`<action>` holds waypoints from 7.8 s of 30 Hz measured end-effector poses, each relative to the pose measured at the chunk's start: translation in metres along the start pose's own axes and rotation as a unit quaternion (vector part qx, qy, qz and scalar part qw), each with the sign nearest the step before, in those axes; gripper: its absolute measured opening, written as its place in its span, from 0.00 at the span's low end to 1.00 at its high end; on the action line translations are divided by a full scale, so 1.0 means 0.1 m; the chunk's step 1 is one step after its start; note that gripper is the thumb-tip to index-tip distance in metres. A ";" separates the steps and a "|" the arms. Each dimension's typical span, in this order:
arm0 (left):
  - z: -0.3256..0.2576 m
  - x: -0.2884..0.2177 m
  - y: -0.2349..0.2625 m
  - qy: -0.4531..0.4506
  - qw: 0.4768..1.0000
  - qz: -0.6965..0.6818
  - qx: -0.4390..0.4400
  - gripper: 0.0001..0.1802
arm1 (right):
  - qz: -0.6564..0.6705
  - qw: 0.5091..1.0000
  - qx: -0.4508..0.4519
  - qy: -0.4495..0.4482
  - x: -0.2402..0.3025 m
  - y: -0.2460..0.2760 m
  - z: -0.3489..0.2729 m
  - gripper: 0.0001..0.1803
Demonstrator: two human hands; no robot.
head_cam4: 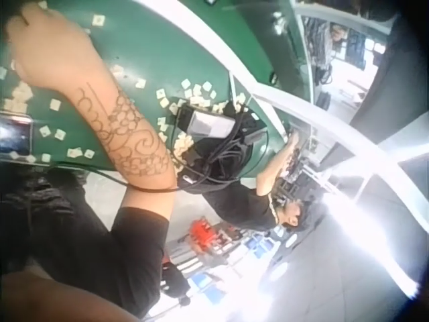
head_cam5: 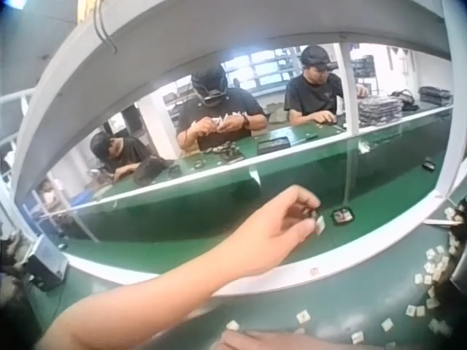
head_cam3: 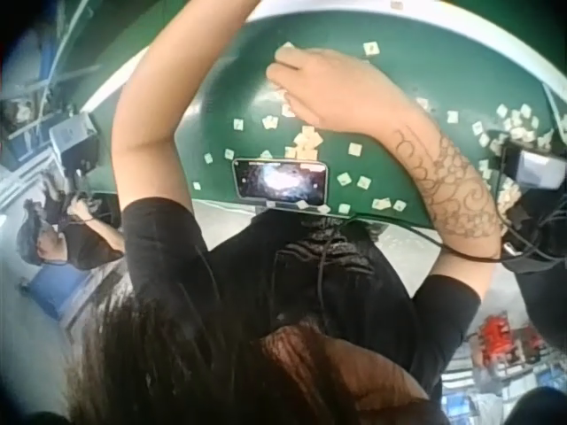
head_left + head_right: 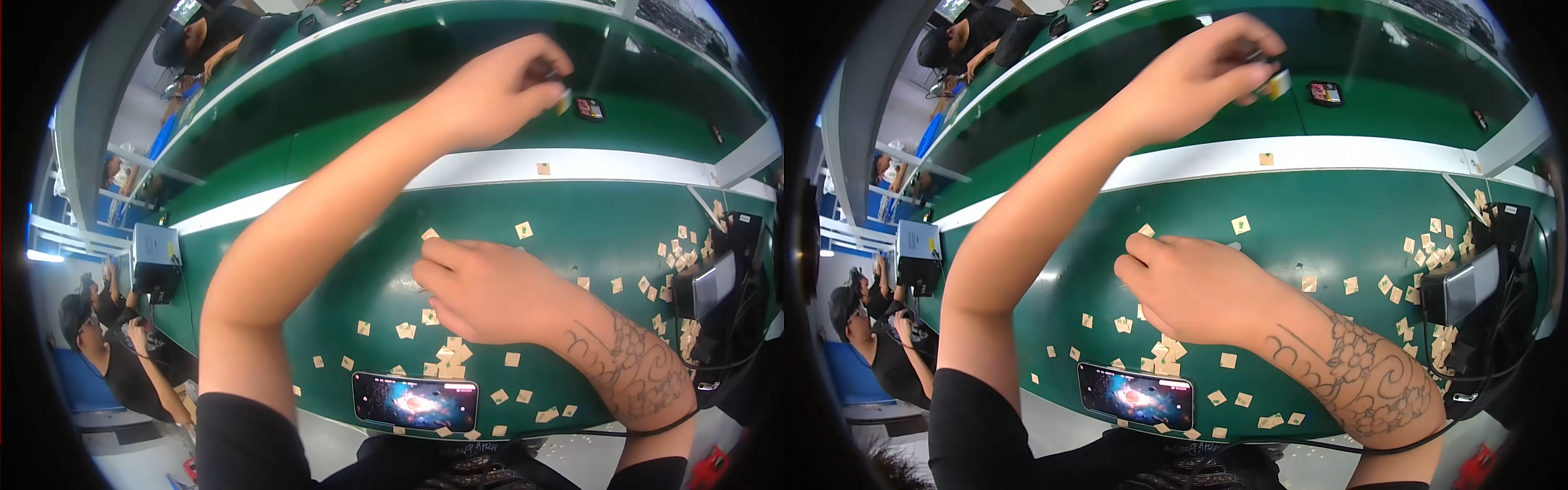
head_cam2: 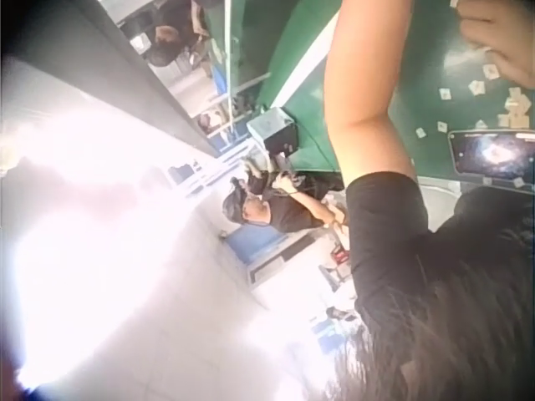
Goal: Assembling small electronic components by applying adhesive tape on an assembly line.
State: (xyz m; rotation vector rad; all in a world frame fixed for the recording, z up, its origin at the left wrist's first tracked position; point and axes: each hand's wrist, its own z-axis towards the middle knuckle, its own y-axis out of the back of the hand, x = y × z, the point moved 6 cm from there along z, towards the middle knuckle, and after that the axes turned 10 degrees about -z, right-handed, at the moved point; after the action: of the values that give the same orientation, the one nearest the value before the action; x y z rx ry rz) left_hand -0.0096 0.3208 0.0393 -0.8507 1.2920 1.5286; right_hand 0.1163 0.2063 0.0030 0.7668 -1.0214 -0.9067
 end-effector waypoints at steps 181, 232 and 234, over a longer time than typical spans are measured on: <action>-2.76 -0.30 -0.21 0.013 0.969 0.215 -0.120 0.27 | 0.082 0.970 0.034 -0.225 0.20 -0.12 0.26 0.04; -1.23 0.51 0.73 0.023 0.943 0.199 -0.267 0.11 | -0.018 0.966 -0.105 -0.234 -0.29 0.14 0.03 0.15; -1.10 0.54 0.77 0.017 0.939 0.224 -0.260 0.11 | -0.008 0.974 -0.081 -0.210 -0.28 0.11 0.02 0.12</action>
State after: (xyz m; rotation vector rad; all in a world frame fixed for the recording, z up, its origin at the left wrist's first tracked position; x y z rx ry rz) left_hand -0.1060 0.2233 -0.0074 -0.9487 1.1680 2.2924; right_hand 0.1107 0.2356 0.0025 0.4533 -1.2902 -1.1810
